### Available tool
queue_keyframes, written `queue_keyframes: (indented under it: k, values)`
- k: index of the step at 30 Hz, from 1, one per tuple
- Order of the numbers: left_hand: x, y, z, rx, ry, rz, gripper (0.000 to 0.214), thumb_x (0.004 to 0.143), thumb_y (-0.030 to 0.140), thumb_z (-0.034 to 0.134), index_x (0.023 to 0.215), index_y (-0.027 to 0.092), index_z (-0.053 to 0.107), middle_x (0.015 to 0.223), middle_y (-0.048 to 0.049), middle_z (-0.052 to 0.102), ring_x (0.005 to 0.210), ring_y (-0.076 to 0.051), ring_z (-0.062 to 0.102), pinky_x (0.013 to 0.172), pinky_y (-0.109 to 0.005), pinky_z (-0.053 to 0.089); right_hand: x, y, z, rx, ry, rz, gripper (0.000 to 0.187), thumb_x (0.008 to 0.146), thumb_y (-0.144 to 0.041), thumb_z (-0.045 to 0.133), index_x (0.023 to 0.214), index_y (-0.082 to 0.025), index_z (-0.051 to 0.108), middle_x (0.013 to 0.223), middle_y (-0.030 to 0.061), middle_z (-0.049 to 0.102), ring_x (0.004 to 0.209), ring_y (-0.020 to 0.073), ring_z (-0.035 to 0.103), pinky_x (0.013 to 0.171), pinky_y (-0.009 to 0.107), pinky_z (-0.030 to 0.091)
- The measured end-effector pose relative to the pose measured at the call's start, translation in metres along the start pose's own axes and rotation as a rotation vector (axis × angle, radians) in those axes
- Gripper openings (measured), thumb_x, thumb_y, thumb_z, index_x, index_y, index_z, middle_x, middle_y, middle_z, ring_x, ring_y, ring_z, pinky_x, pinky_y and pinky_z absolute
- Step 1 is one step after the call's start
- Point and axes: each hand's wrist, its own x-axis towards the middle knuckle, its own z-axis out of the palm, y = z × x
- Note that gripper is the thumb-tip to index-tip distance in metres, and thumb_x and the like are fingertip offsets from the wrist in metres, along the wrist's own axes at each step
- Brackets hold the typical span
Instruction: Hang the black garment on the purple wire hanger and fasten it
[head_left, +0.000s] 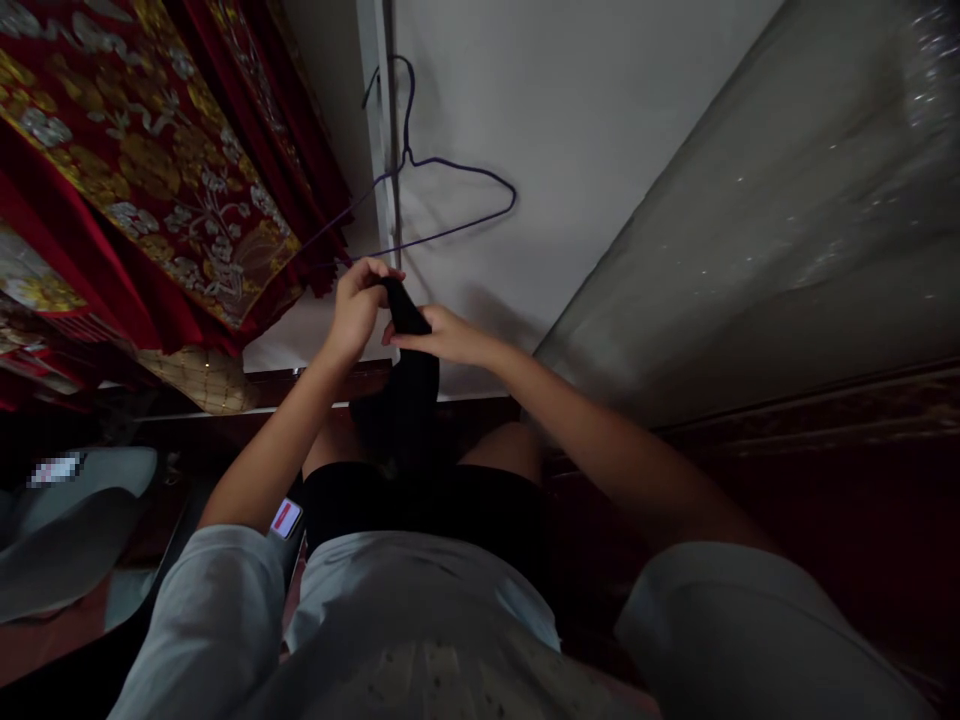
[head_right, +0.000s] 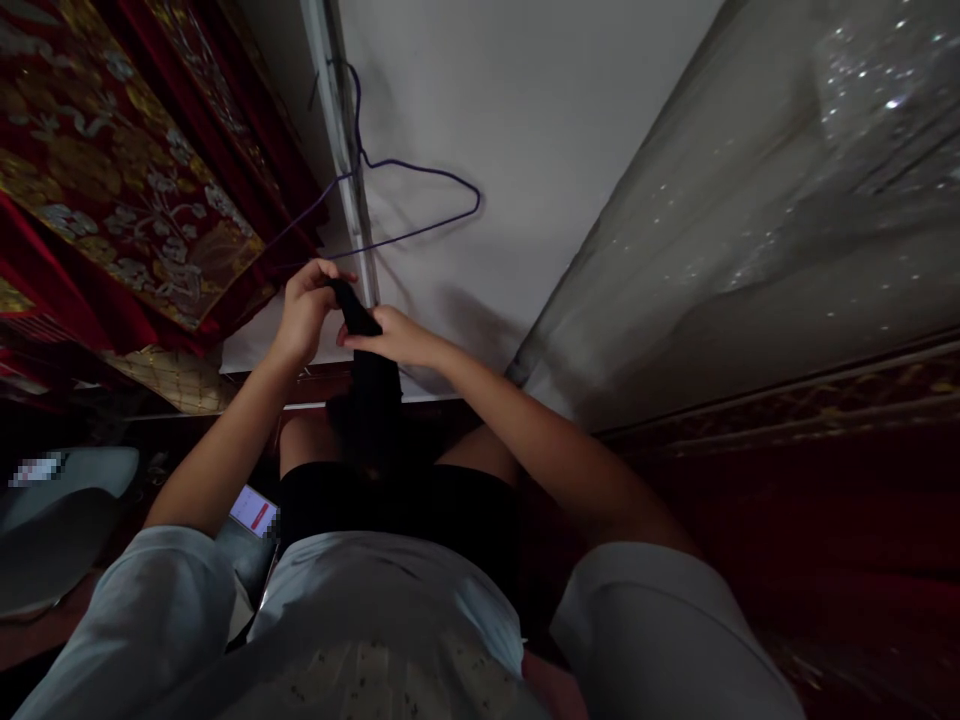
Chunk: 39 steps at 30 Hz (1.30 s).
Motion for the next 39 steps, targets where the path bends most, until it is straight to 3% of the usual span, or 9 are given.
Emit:
queue_keyframes:
  k: [5,8,10,16,21,23,26,32,39]
  values:
    - [-0.029,-0.037,-0.032,0.066,-0.485,-0.235,0.028,0.091,0.043,0.059,0.106,0.021,0.068,0.102,-0.0087,0.075,0.097,-0.024,0.071,0.081,-0.032,0.056,0.017,-0.012,-0.022,-0.264,0.388,-0.153,0.029,0.100,-0.043,0.059,0.110,-0.020,0.073,0.111,0.0089,0.075,0.111,0.0250,0.068,0.101,0.042,0.054]
    - [-0.054,-0.065,-0.052,0.324,-0.766,-0.283,0.037,0.087,0.055,0.068,0.092,0.019,0.072,0.090,-0.0085,0.074,0.087,-0.025,0.070,0.078,-0.033,0.054,0.031,-0.007,-0.044,-0.369,0.524,-0.165,0.046,0.103,-0.060,0.047,0.112,-0.021,0.072,0.108,0.0102,0.074,0.112,0.0260,0.067,0.100,0.042,0.054]
    - [-0.062,-0.074,-0.067,0.506,-0.819,-0.210,0.035,0.084,0.053,0.072,0.081,0.019,0.071,0.079,-0.0056,0.071,0.073,-0.022,0.065,0.069,-0.031,0.049,0.043,0.007,-0.056,-0.413,0.560,-0.150,0.056,0.102,-0.068,0.041,0.106,-0.021,0.072,0.098,0.0103,0.073,0.106,0.0270,0.068,0.094,0.042,0.056]
    - [-0.039,-0.047,-0.125,0.903,-0.449,0.080,0.026,0.095,0.032,0.058,0.073,0.022,0.066,0.067,-0.0020,0.060,0.061,-0.019,0.052,0.070,-0.031,0.039,0.067,0.076,-0.069,-0.469,0.530,0.089,0.063,0.091,-0.079,0.051,0.063,-0.023,0.052,0.057,0.0036,0.051,0.064,0.0230,0.059,0.066,0.039,0.052]
    - [-0.015,-0.030,-0.163,0.830,-0.271,-0.113,0.029,0.085,0.018,0.068,0.056,0.022,0.062,0.056,0.0010,0.052,0.056,-0.016,0.045,0.069,-0.028,0.038,0.049,0.088,-0.093,-0.390,0.819,0.196,0.065,0.098,-0.073,0.042,0.054,-0.025,0.040,0.053,-0.0004,0.034,0.058,0.0182,0.051,0.062,0.035,0.044]
    - [-0.012,-0.026,-0.162,0.682,-0.201,-0.138,0.026,0.083,0.016,0.069,0.057,0.020,0.066,0.058,-0.0001,0.057,0.060,-0.016,0.051,0.071,-0.027,0.041,0.038,0.080,-0.102,-0.412,0.850,0.182,0.066,0.097,-0.073,0.044,0.053,-0.025,0.037,0.053,-0.0011,0.030,0.058,0.0173,0.049,0.063,0.034,0.042]
    - [-0.013,-0.013,-0.144,0.577,-0.197,-0.005,0.013,0.081,0.014,0.069,0.069,0.019,0.073,0.073,-0.0025,0.068,0.077,-0.020,0.062,0.083,-0.028,0.046,0.021,0.064,-0.105,-0.487,0.813,0.124,0.066,0.094,-0.072,0.053,0.052,-0.025,0.032,0.053,-0.0026,0.022,0.056,0.0153,0.041,0.062,0.034,0.040]
    - [-0.009,0.017,-0.114,0.640,-0.228,0.217,0.024,0.079,0.005,0.062,0.060,0.020,0.059,0.071,-0.0032,0.058,0.078,-0.022,0.060,0.096,-0.037,0.047,-0.006,0.043,-0.095,-0.593,0.738,0.042,0.056,0.081,-0.069,0.072,0.059,-0.025,0.043,0.057,-0.0005,0.040,0.061,0.0172,0.044,0.062,0.035,0.043]
    - [0.043,0.023,-0.087,0.170,0.017,0.251,0.022,0.082,0.000,0.063,0.074,0.019,0.055,0.085,-0.0046,0.055,0.113,-0.029,0.061,0.108,-0.042,0.043,-0.009,0.034,-0.071,-0.489,0.585,0.002,0.043,0.086,-0.059,0.069,0.070,-0.022,0.054,0.060,-0.0010,0.049,0.065,0.0167,0.051,0.065,0.030,0.043]
